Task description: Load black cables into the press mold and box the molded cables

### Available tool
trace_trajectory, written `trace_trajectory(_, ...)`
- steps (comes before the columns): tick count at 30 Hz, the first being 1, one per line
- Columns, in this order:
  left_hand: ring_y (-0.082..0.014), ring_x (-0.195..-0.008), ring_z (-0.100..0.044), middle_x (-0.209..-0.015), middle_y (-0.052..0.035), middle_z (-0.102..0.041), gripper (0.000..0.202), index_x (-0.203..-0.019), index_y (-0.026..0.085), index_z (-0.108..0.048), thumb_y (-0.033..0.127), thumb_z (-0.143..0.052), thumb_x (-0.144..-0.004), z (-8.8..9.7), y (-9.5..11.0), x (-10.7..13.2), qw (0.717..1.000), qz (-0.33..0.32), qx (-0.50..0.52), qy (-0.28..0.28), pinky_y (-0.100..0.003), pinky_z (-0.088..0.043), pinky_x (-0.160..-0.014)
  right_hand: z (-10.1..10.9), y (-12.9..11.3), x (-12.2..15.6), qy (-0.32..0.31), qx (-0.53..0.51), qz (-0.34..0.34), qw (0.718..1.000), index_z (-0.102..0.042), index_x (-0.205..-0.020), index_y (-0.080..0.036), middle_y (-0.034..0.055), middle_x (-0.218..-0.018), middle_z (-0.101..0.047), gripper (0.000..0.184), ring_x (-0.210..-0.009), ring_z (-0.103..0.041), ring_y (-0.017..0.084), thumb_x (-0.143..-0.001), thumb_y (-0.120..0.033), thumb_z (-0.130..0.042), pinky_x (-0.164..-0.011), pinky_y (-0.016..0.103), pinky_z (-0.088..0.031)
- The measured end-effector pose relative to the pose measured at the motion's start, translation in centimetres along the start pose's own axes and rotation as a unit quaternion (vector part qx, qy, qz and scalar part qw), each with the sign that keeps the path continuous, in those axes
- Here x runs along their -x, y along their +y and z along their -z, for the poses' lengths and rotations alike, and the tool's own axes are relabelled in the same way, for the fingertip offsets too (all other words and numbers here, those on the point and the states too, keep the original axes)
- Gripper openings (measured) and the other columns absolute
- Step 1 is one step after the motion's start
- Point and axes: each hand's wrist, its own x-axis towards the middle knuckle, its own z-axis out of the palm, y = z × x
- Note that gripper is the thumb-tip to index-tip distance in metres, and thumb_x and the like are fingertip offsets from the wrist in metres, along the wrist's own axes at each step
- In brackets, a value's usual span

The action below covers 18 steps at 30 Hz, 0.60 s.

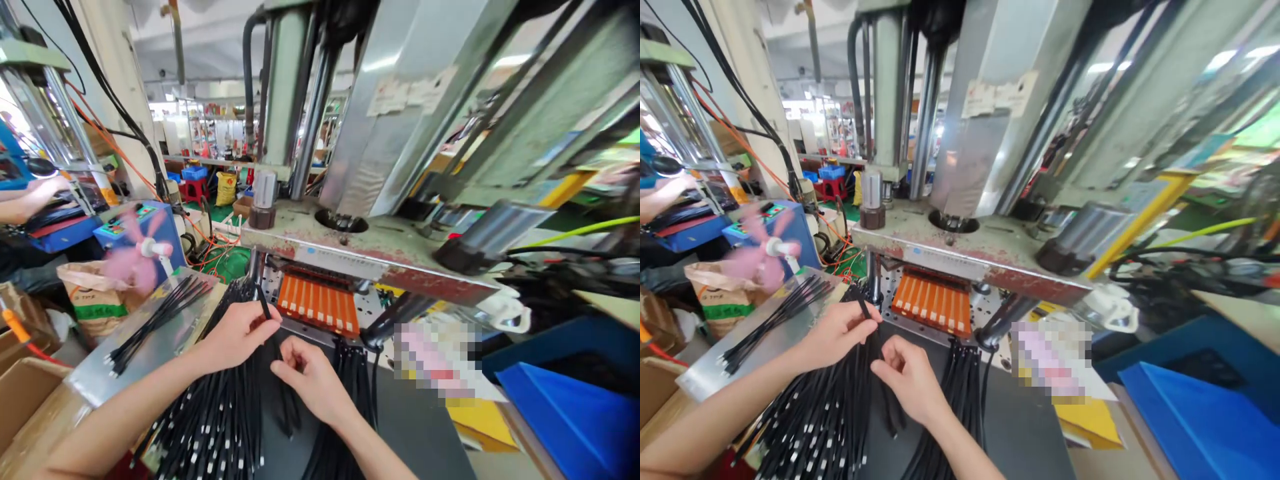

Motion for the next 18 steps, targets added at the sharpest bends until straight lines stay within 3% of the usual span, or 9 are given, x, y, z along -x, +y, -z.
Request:
trace_trajectory(3,-0.0078,-0.058,-0.057,-0.081,-0.0012,-0.064,0.018,-0.091,0.016,-0.062,0.027,-0.049,-0.090,0.0,0.9,-1.0,0.999,-0.031,0.006,-0.023,-0.019,-0.046,-0.057,0.3,-0.1,-0.1,0.028,0.010,0.017,0.999,-0.045,-0.063,-0.019,-0.0062,-0.057,-0.039,0.025,-0.055,-0.035,0.009,-0.078,-0.031,-0.060,-0.053,0.022,-0.029)
trace_trajectory(8,-0.0081,-0.056,-0.058,-0.090,-0.0031,-0.067,0.016,-0.095,0.016,-0.064,0.019,-0.050,-0.087,-0.1,1.6,-2.8,0.997,-0.064,0.016,-0.032,-0.021,-0.048,-0.054,0.3,0.6,0.6,0.025,0.091,0.058,0.994,-0.052,-0.060,-0.018,-0.0020,-0.062,-0.053,0.027,-0.059,-0.045,0.012,-0.084,-0.030,-0.057,-0.059,0.024,-0.035)
trace_trajectory(11,-0.0113,-0.067,-0.062,-0.087,-0.0035,-0.067,0.017,-0.092,0.016,-0.066,0.018,-0.049,-0.090,0.2,2.6,-4.2,0.986,-0.156,-0.051,-0.020,-0.024,-0.051,-0.066,0.7,1.6,0.2,0.023,0.144,0.063,0.987,-0.052,-0.059,-0.018,-0.0016,-0.061,-0.056,0.028,-0.059,-0.049,0.013,-0.086,-0.027,-0.056,-0.060,0.024,-0.037)
trace_trajectory(14,-0.0148,-0.085,-0.063,-0.089,-0.0047,-0.068,0.017,-0.090,0.016,-0.066,0.020,-0.049,-0.092,0.5,3.5,-6.0,0.952,-0.286,-0.111,-0.022,-0.028,-0.050,-0.081,2.1,2.3,-2.2,0.067,0.178,0.080,0.978,-0.054,-0.059,-0.018,-0.0029,-0.057,-0.053,0.028,-0.056,-0.047,0.012,-0.085,-0.029,-0.058,-0.058,0.024,-0.035)
trace_trajectory(16,-0.0149,-0.087,-0.061,-0.094,-0.0057,-0.065,0.015,-0.099,0.016,-0.063,0.020,-0.052,-0.091,0.4,3.2,-7.2,0.935,-0.335,-0.119,0.006,-0.028,-0.049,-0.081,3.5,2.5,-4.8,0.131,0.188,0.092,0.969,-0.057,-0.062,-0.018,-0.0037,-0.055,-0.051,0.026,-0.055,-0.044,0.012,-0.084,-0.032,-0.058,-0.056,0.023,-0.033)
trace_trajectory(18,-0.0133,-0.083,-0.060,-0.099,-0.0064,-0.061,0.024,-0.111,0.016,-0.057,0.020,-0.056,-0.088,-0.1,1.9,-8.0,0.934,-0.330,-0.090,0.105,-0.026,-0.050,-0.075,4.9,2.7,-7.7,0.195,0.175,0.092,0.961,-0.059,-0.064,-0.017,-0.0039,-0.054,-0.050,0.025,-0.054,-0.044,0.011,-0.083,-0.034,-0.058,-0.055,0.022,-0.033)
